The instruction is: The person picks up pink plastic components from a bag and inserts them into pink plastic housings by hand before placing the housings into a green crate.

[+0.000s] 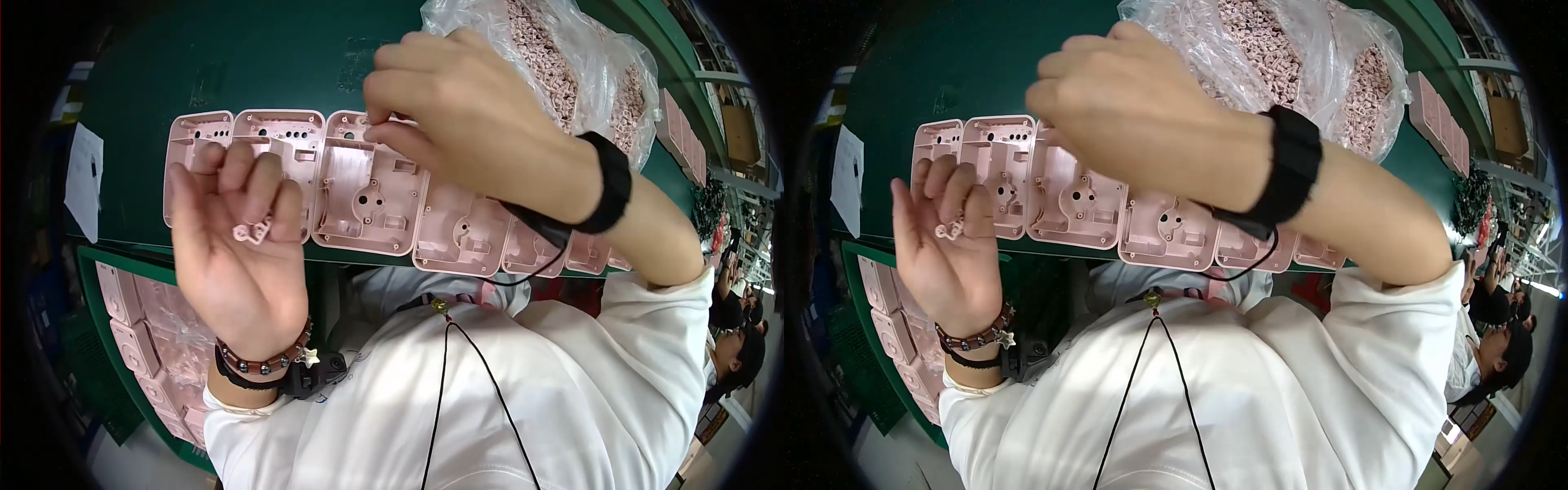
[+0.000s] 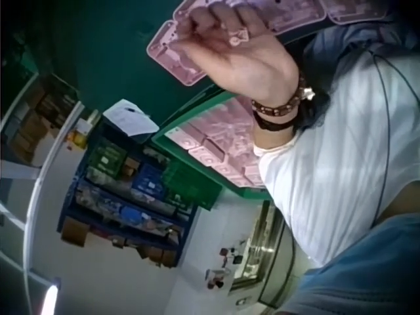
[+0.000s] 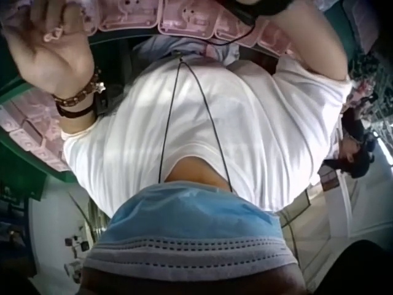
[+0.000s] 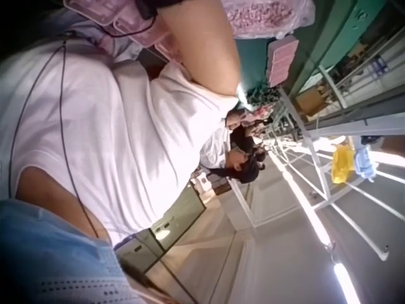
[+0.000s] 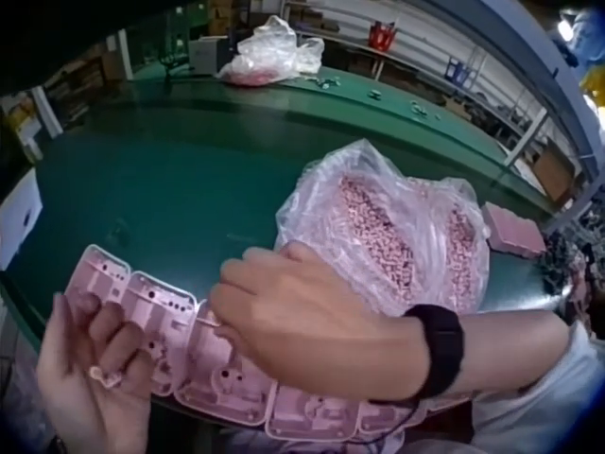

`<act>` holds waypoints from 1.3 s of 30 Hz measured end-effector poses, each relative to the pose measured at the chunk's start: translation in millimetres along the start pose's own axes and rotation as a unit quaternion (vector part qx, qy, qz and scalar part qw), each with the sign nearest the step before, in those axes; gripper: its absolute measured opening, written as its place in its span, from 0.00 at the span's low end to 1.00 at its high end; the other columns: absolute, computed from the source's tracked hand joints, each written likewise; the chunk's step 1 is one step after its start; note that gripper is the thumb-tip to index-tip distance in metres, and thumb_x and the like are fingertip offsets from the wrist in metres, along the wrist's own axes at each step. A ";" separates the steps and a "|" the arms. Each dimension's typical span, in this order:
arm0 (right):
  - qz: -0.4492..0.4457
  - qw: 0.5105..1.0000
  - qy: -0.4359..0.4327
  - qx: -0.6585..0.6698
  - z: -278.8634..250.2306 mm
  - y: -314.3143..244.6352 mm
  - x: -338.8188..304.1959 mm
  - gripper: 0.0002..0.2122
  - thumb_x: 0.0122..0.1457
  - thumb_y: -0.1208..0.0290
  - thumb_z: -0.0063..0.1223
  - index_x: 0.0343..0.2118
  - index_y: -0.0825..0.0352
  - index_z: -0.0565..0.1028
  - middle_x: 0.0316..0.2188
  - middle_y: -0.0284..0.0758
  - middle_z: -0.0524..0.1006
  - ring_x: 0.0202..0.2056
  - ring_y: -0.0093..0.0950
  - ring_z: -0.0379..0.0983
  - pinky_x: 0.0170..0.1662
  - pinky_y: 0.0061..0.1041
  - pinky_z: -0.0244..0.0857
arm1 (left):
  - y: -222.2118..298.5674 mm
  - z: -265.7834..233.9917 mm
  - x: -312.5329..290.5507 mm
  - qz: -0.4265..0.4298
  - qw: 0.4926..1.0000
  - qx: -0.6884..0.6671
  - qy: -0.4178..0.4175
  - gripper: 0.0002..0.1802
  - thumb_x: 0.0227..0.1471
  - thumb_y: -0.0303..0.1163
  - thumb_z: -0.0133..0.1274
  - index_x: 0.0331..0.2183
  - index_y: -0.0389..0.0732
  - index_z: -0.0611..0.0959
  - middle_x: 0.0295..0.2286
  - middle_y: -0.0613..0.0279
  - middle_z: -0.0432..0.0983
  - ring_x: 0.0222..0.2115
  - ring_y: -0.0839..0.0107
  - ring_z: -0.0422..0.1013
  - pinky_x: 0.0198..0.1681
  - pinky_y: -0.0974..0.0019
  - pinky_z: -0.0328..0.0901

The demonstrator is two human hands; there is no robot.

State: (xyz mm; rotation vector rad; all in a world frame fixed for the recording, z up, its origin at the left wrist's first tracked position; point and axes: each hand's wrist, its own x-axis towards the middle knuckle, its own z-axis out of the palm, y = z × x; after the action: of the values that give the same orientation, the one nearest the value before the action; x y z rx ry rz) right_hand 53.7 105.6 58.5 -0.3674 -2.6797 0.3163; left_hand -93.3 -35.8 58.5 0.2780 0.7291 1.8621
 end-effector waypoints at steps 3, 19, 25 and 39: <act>-0.015 0.994 -0.091 -0.058 38.0 20.9 -10.7 0.04 0.40 0.72 0.57 0.20 0.63 0.74 0.26 0.30 0.67 0.35 0.28 0.66 0.36 0.25 0.59 | 5.8 4.9 -3.3 0.039 0.998 -0.011 -0.049 0.14 0.59 0.38 0.35 0.34 0.36 0.66 0.26 0.65 0.57 0.25 0.76 0.53 0.28 0.72 0.52; -0.121 0.970 -0.132 -0.166 56.1 25.8 -11.3 0.06 0.45 0.70 0.48 0.25 0.61 0.77 0.35 0.28 0.68 0.40 0.24 0.63 0.42 0.25 0.56 | -4.5 -3.7 -10.1 0.067 0.995 0.067 -0.003 0.13 0.57 0.36 0.36 0.38 0.38 0.68 0.34 0.62 0.62 0.34 0.73 0.57 0.38 0.69 0.55; -0.108 0.972 -0.129 -0.163 59.3 25.8 -14.7 0.06 0.45 0.70 0.48 0.24 0.61 0.77 0.35 0.28 0.68 0.40 0.24 0.63 0.42 0.24 0.56 | -2.3 -7.9 -6.3 0.052 0.995 0.073 -0.054 0.14 0.57 0.38 0.36 0.39 0.39 0.70 0.34 0.63 0.63 0.34 0.73 0.58 0.39 0.68 0.56; -0.067 0.996 -0.062 -0.019 15.3 35.0 6.4 0.06 0.45 0.74 0.53 0.28 0.66 0.76 0.34 0.32 0.69 0.39 0.30 0.65 0.41 0.27 0.60 | -7.5 -2.5 1.8 -0.001 0.996 0.088 0.011 0.10 0.56 0.30 0.40 0.39 0.37 0.69 0.35 0.64 0.64 0.38 0.73 0.62 0.42 0.68 0.58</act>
State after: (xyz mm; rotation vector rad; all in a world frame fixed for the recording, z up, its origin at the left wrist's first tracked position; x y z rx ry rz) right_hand 48.8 137.9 37.7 -0.1834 -2.8186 0.2568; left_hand -89.6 -33.3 51.8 0.3694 0.9092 1.8047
